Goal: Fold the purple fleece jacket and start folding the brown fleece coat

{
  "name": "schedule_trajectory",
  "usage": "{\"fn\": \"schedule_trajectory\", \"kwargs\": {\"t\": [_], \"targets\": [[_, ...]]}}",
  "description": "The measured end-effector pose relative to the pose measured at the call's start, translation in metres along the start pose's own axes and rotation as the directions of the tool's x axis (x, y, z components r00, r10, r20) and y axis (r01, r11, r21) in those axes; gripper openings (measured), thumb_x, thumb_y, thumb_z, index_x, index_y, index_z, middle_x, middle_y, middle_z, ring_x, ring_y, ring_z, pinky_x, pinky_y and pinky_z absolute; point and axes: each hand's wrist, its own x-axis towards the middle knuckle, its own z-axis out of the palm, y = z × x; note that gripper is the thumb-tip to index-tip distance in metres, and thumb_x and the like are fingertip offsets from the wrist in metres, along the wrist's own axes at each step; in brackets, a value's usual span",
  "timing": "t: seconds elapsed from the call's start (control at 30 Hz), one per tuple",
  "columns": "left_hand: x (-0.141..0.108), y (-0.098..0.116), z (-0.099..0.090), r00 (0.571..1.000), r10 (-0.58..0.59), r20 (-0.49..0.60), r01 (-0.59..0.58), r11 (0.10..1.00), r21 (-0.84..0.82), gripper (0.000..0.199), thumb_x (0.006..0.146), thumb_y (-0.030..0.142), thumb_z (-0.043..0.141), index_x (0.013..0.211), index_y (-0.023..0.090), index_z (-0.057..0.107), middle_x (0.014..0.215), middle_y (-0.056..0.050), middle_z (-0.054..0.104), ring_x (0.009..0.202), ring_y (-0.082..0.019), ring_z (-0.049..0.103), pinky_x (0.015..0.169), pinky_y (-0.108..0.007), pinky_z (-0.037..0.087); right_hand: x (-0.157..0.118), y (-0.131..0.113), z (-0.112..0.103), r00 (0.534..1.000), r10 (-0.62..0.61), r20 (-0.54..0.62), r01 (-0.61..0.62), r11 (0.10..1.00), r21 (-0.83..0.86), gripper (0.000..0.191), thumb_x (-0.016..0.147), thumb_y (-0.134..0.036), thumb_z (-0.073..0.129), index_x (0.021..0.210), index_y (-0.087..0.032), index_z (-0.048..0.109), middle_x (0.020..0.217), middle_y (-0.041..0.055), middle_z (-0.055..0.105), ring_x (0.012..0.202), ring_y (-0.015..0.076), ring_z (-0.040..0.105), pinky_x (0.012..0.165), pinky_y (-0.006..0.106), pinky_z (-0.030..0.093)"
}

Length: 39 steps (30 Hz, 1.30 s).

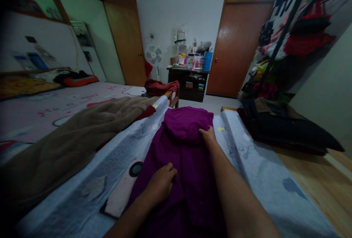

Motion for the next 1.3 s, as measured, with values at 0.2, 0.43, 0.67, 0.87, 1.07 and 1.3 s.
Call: {"fn": "schedule_trajectory", "kwargs": {"t": [0.2,0.43,0.67,0.87,1.07,1.3], "targets": [[-0.01,0.004,-0.014,0.994,0.029,-0.109,-0.039,0.996,-0.084,0.026,0.067,0.005,0.05,0.086,0.022,0.056,0.101,-0.005,0.056,0.096,-0.023,0.05,0.086,-0.039,0.044,-0.008,-0.018,-0.007,0.999,0.025,0.042,-0.036,0.955,0.293,0.039,0.054,-0.016,0.066,0.093,-0.018,0.062,0.078,-0.0025,0.069,0.068,0.0146,0.064,0.066,0.027,0.055],[-0.028,0.021,-0.037,0.954,0.129,-0.271,-0.213,0.928,-0.306,0.031,0.061,0.002,0.044,0.082,0.024,0.051,0.112,-0.004,0.053,0.118,-0.022,0.045,0.116,-0.043,0.026,-0.014,-0.028,-0.066,0.981,0.026,-0.193,0.072,0.872,0.484,0.038,0.053,-0.008,0.061,0.089,-0.02,0.06,0.076,-0.0065,0.067,0.066,0.011,0.064,0.061,0.022,0.055],[-0.034,0.02,-0.039,0.968,0.104,-0.228,-0.198,0.875,-0.442,0.029,0.063,0.001,0.04,0.08,0.023,0.049,0.108,-0.005,0.053,0.114,-0.019,0.052,0.112,-0.036,0.036,-0.023,-0.022,-0.071,0.974,0.185,-0.131,-0.102,0.876,0.472,0.032,0.06,-0.009,0.066,0.09,-0.018,0.062,0.078,-0.0018,0.07,0.067,0.0129,0.067,0.061,0.023,0.057],[-0.039,0.018,-0.045,0.97,0.055,-0.238,-0.157,0.888,-0.433,0.03,0.064,0.001,0.04,0.081,0.024,0.05,0.112,-0.006,0.053,0.121,-0.021,0.049,0.114,-0.04,0.034,-0.013,-0.081,-0.067,0.992,0.036,-0.119,0.031,0.856,0.517,0.031,0.063,-0.002,0.064,0.089,-0.018,0.061,0.081,-0.0011,0.071,0.071,0.0131,0.068,0.067,0.026,0.058],[-0.049,0.027,-0.049,0.937,0.103,-0.335,-0.25,0.867,-0.432,0.029,0.064,0.0,0.04,0.079,0.023,0.05,0.114,-0.005,0.052,0.125,-0.02,0.046,0.112,-0.036,0.035,-0.002,-0.106,-0.121,0.957,-0.108,-0.268,0.252,0.766,0.592,0.036,0.072,0.0,0.056,0.101,-0.021,0.06,0.1,-0.0009,0.069,0.091,0.0116,0.067,0.086,0.032,0.056],[-0.043,0.027,-0.042,0.959,0.274,-0.072,-0.279,0.867,-0.413,0.031,0.07,0.001,0.041,0.088,0.024,0.053,0.102,-0.001,0.057,0.092,-0.013,0.057,0.087,-0.024,0.048,-0.011,-0.039,-0.164,0.889,0.328,-0.32,-0.128,0.848,0.515,0.026,0.071,-0.003,0.057,0.09,-0.02,0.061,0.083,-0.0016,0.066,0.065,0.0125,0.065,0.061,0.03,0.06]]}}
